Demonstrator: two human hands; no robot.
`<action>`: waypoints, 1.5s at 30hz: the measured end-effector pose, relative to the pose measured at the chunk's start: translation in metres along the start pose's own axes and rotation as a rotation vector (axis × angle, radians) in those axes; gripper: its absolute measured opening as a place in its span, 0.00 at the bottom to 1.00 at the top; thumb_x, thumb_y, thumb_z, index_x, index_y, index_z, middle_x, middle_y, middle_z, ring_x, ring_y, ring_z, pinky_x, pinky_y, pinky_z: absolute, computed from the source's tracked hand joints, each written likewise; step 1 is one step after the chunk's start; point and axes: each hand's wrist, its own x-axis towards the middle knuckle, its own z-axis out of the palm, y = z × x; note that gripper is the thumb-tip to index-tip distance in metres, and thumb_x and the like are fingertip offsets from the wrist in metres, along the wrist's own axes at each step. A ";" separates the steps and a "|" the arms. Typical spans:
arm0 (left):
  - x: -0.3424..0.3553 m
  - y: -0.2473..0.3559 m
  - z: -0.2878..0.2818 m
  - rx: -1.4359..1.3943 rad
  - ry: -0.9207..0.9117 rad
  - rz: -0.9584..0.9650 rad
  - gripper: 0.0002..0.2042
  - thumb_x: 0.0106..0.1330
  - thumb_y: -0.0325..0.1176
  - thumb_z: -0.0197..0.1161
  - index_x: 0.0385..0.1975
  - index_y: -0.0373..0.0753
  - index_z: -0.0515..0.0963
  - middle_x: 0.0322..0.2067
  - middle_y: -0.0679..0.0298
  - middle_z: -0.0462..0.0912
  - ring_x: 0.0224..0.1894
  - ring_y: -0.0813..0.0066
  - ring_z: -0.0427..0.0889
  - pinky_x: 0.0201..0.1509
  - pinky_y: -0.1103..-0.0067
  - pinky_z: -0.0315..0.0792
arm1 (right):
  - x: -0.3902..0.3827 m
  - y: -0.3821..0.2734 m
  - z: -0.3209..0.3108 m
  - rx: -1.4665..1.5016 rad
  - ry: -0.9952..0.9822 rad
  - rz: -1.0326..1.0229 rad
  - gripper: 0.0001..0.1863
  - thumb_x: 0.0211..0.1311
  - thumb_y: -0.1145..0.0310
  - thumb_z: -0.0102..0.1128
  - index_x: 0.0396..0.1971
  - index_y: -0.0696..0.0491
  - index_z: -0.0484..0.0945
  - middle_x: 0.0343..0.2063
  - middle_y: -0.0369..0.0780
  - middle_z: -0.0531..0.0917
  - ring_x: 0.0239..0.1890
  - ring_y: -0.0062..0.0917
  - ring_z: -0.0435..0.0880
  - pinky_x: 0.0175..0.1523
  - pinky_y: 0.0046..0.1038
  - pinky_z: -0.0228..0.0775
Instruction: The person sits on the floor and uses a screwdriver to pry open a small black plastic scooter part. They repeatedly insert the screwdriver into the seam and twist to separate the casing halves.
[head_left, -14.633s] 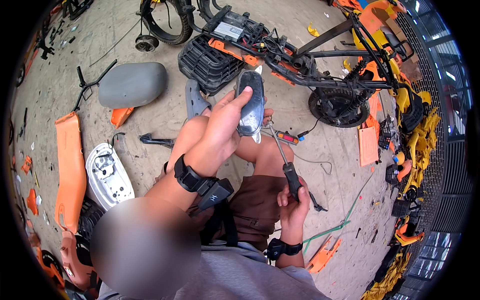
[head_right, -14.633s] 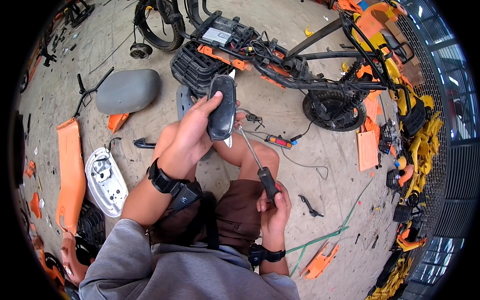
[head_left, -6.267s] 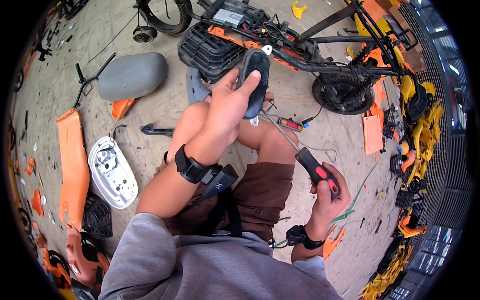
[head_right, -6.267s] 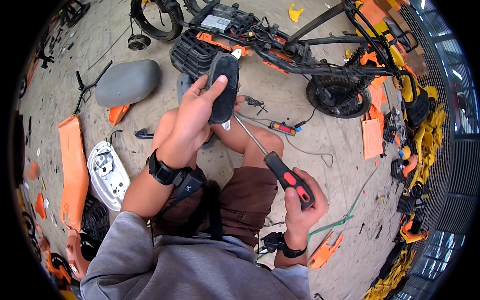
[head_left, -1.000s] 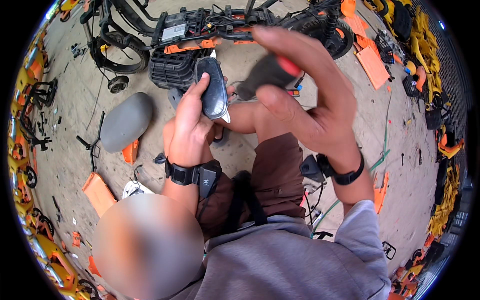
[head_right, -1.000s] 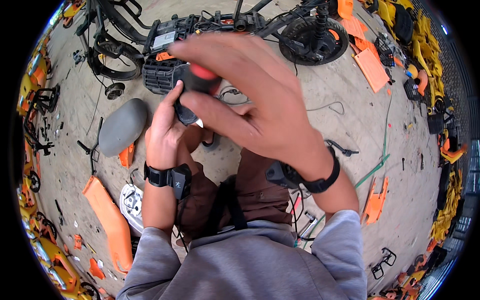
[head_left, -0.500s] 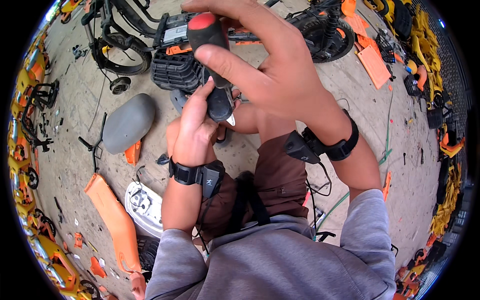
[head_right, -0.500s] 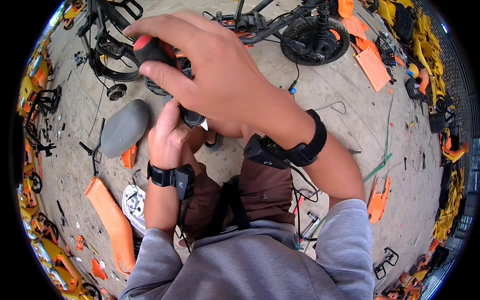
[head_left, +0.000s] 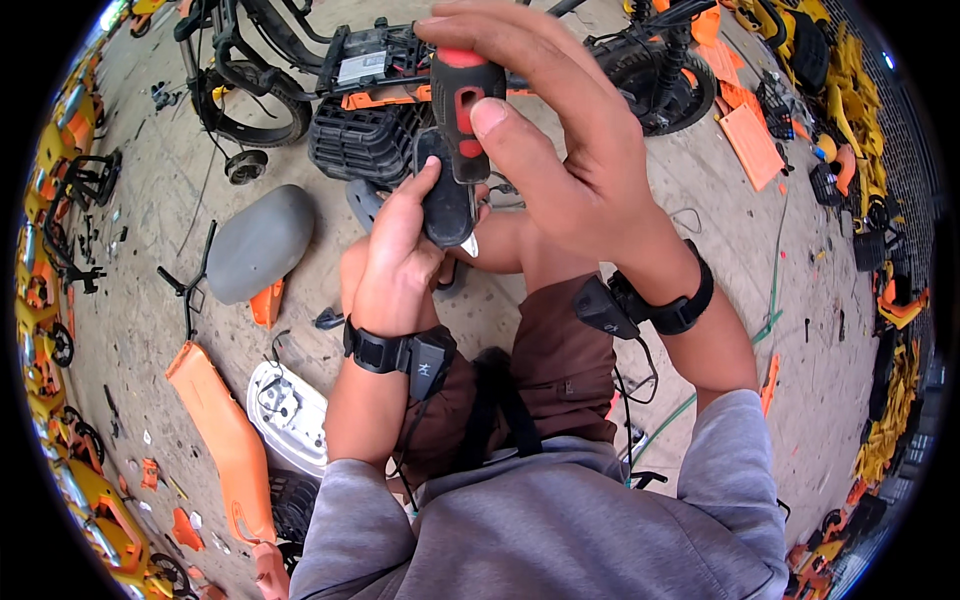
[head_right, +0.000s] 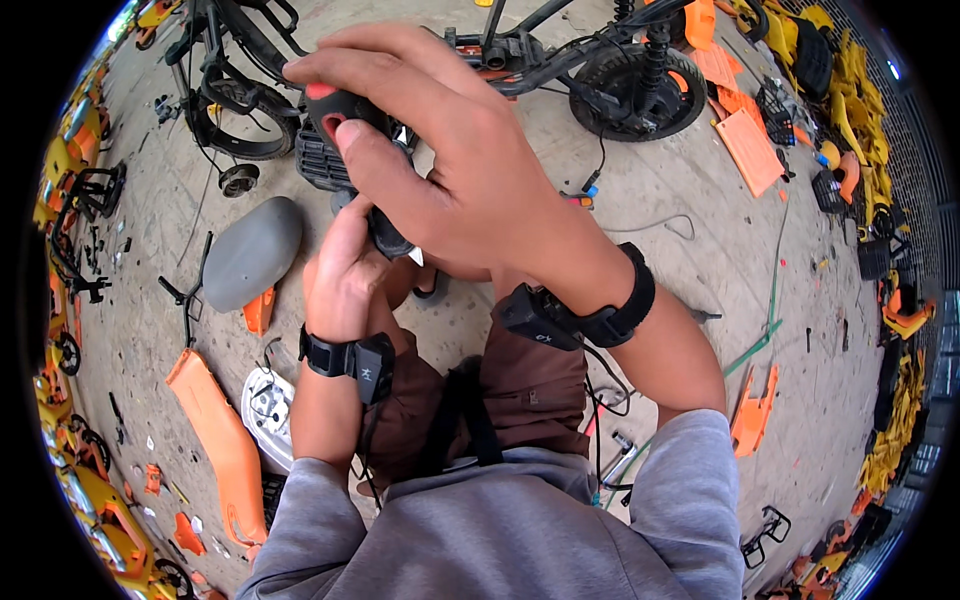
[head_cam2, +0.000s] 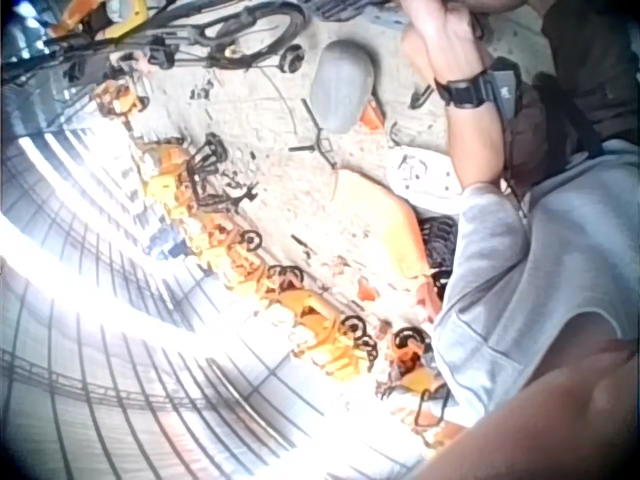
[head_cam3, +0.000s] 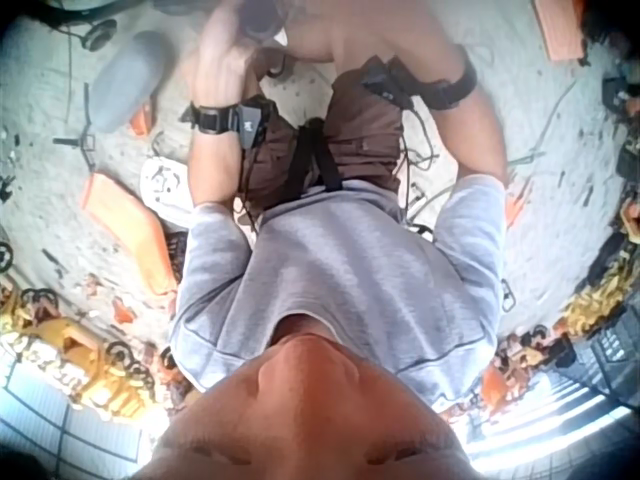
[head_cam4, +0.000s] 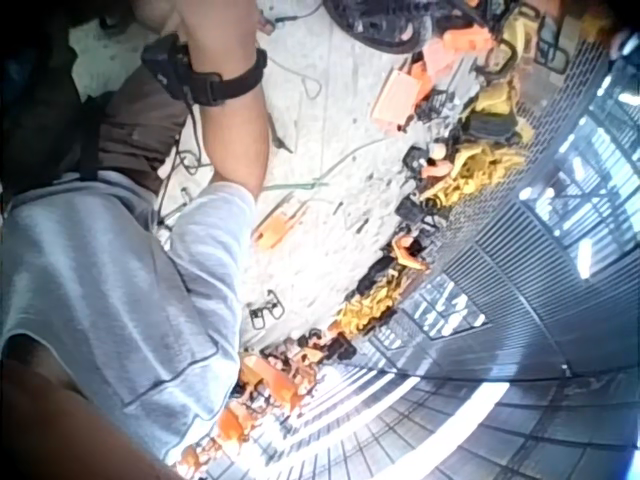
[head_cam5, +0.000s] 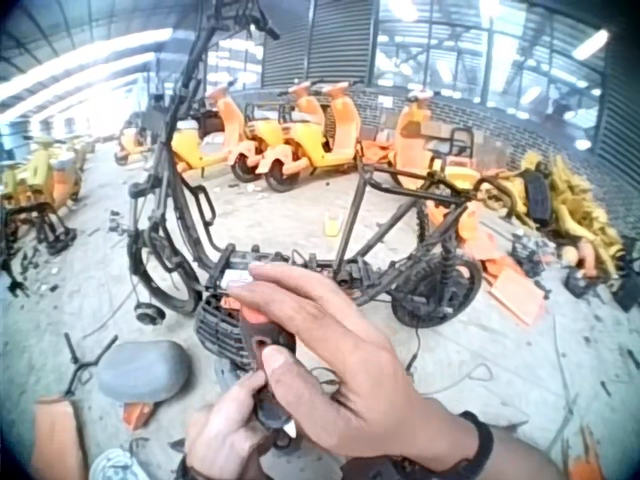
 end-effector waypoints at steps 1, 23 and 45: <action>0.001 0.000 0.001 0.001 0.019 -0.013 0.15 0.74 0.37 0.48 0.53 0.33 0.67 0.42 0.51 0.80 0.38 0.58 0.84 0.39 0.65 0.83 | -0.001 0.003 0.001 0.017 -0.012 0.028 0.16 0.56 0.72 0.60 0.46 0.53 0.81 0.37 0.41 0.80 0.39 0.32 0.81 0.46 0.28 0.73; -0.025 -0.004 0.020 0.085 -0.047 0.199 0.14 0.73 0.36 0.49 0.50 0.33 0.68 0.42 0.51 0.80 0.39 0.60 0.84 0.37 0.67 0.83 | -0.003 0.007 -0.008 -0.123 -0.138 -0.061 0.23 0.54 0.75 0.63 0.52 0.59 0.76 0.47 0.43 0.80 0.49 0.29 0.78 0.54 0.27 0.69; -0.019 -0.009 0.007 0.078 -0.122 0.246 0.15 0.73 0.37 0.50 0.53 0.34 0.68 0.41 0.52 0.80 0.35 0.62 0.83 0.35 0.70 0.81 | -0.008 -0.003 -0.002 -0.020 -0.110 0.140 0.22 0.56 0.72 0.65 0.52 0.56 0.76 0.49 0.40 0.80 0.45 0.22 0.79 0.51 0.24 0.70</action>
